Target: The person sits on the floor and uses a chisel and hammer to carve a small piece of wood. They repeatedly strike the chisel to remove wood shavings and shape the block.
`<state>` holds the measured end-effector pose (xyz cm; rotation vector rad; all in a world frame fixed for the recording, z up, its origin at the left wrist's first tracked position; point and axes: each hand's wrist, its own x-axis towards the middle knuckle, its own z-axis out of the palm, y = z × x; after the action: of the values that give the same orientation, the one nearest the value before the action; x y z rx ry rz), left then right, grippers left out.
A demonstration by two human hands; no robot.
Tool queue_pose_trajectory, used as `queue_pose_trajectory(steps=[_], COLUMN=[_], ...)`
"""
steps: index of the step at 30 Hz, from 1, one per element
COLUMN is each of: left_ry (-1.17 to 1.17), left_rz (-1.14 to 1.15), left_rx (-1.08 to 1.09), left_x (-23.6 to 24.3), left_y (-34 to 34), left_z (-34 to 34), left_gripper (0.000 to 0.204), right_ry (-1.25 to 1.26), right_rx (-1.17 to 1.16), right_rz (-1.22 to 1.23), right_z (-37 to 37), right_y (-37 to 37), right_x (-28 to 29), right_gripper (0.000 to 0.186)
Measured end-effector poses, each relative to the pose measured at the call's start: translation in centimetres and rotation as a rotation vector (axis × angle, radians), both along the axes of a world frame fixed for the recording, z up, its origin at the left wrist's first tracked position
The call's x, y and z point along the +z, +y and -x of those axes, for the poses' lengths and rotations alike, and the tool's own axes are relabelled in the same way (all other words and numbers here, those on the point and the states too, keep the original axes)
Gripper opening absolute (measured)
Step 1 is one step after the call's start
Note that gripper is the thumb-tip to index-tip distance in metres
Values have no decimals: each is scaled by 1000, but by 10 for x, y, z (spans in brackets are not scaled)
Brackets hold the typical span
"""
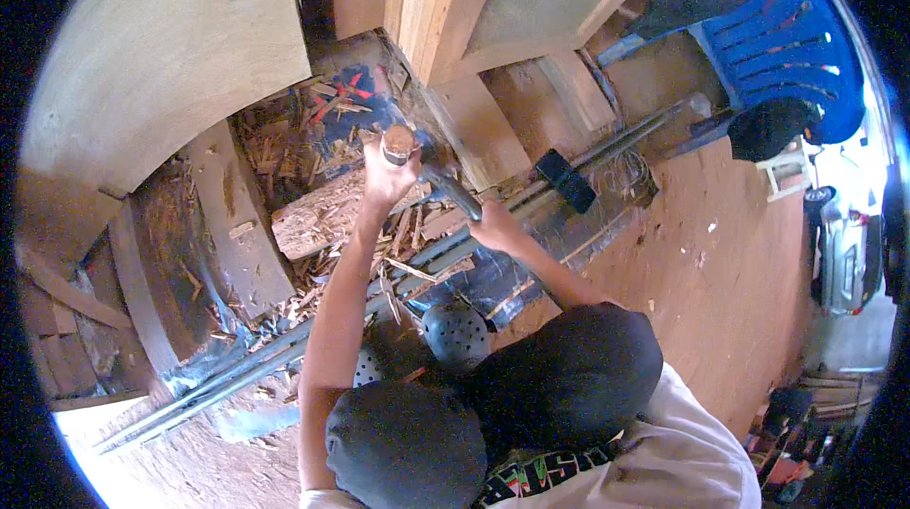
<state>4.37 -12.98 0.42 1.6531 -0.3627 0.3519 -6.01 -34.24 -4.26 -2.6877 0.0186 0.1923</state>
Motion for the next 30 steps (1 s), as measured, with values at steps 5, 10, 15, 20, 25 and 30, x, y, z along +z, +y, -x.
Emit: queue_pose_trajectory(steps=[5,10,15,20,25,30], left_ry=[-5,102,69,47,358,384], left_rz=[89,161,75,139,557,640], left_rx=[27,4,34,54,343,396], left_x=[-19,-30,-19,-13,-25,-34], left_y=[-3,-5,-3,0,31,42], left_z=[3,-10,-17,-42,-53,-50], left_gripper=[6,10,5,8,12,12], right_ry=[304,143,195,109,104,226], right_rx=[-71,-34,-120,-28,-113,-148], right_rz=[-247,-63,-150,-10,-5,-90], right_z=[-18,-14,-3,-4,-3,-2], right_y=[3,12,14,14,16,18], right_x=[22,16,10,6,-7,-5], right_gripper=[24,26,40,43,41,41])
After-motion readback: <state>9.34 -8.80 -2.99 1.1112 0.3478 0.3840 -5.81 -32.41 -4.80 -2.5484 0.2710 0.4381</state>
